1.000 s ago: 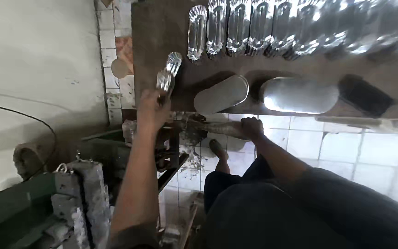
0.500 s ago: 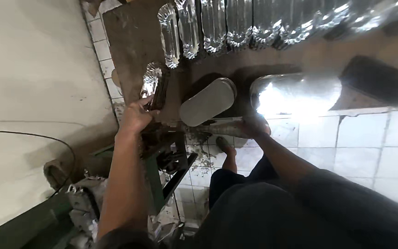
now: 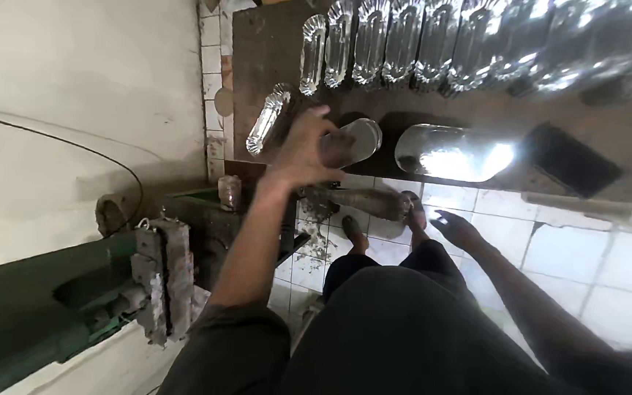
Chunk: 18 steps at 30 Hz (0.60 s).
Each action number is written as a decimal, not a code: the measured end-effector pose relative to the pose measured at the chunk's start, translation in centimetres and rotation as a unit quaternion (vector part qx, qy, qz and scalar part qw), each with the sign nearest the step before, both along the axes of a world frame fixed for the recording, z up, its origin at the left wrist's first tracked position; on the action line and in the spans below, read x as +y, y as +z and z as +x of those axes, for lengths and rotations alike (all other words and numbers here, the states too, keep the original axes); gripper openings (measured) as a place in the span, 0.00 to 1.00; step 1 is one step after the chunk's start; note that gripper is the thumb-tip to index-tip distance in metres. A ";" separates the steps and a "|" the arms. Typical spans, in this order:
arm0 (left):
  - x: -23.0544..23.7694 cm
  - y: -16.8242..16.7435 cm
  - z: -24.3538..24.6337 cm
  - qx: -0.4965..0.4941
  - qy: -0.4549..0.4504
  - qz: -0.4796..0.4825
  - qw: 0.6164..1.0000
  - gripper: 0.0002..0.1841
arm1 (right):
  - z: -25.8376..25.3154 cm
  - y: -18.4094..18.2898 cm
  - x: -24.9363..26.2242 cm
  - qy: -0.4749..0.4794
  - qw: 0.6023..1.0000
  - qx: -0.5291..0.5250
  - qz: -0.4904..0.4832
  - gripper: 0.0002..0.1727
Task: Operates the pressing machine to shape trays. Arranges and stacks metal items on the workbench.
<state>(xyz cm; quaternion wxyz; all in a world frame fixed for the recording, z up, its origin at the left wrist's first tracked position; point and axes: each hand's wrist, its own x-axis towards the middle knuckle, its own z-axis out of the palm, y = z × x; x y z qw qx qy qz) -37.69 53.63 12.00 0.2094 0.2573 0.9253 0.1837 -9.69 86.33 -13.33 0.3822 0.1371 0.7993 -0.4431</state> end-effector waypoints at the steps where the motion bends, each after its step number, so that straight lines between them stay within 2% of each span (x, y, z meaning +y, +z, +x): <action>1: 1.7 -1.5 0.7 -0.001 -0.033 -0.053 0.998 0.51 | 1.9 0.6 2.0 0.003 0.999 -0.030 0.015 0.31; 2: 2.7 -3.3 0.9 -0.007 -0.046 -0.097 0.994 0.56 | 3.9 1.2 3.9 0.004 0.998 -0.054 0.029 0.31; 3: 3.0 -5.1 1.0 -0.008 -0.043 -0.127 0.991 0.55 | 5.8 2.0 5.5 0.003 0.996 -0.073 0.044 0.31; 6: 2.9 -7.9 1.1 0.022 -0.022 -0.137 0.990 0.40 | 10.7 3.8 9.2 -0.033 0.990 -0.113 0.073 0.30; 8: 3.1 -8.1 1.0 0.027 -0.018 -0.141 0.989 0.38 | 12.8 3.9 10.6 -0.048 0.985 -0.145 0.083 0.30; 11: 3.1 -7.1 1.2 0.010 -0.019 -0.155 0.988 0.41 | 14.3 4.1 11.3 -0.029 0.982 -0.167 0.079 0.30; 13: 2.0 -4.9 1.5 0.025 -0.003 -0.121 0.992 0.37 | 13.4 5.1 10.8 -0.044 0.985 -0.156 0.054 0.29; 14: 0.9 -3.8 1.6 0.044 0.018 -0.086 0.995 0.34 | 12.1 6.8 10.2 -0.067 0.985 -0.154 0.037 0.27; 16: -2.6 -1.8 1.4 0.072 0.109 -0.025 0.991 0.31 | 9.3 10.5 8.4 -0.141 0.977 -0.158 0.004 0.24; 18: -7.3 -1.1 0.8 0.067 0.266 0.023 0.961 0.33 | 8.7 9.6 7.6 -0.184 0.971 -0.154 -0.001 0.23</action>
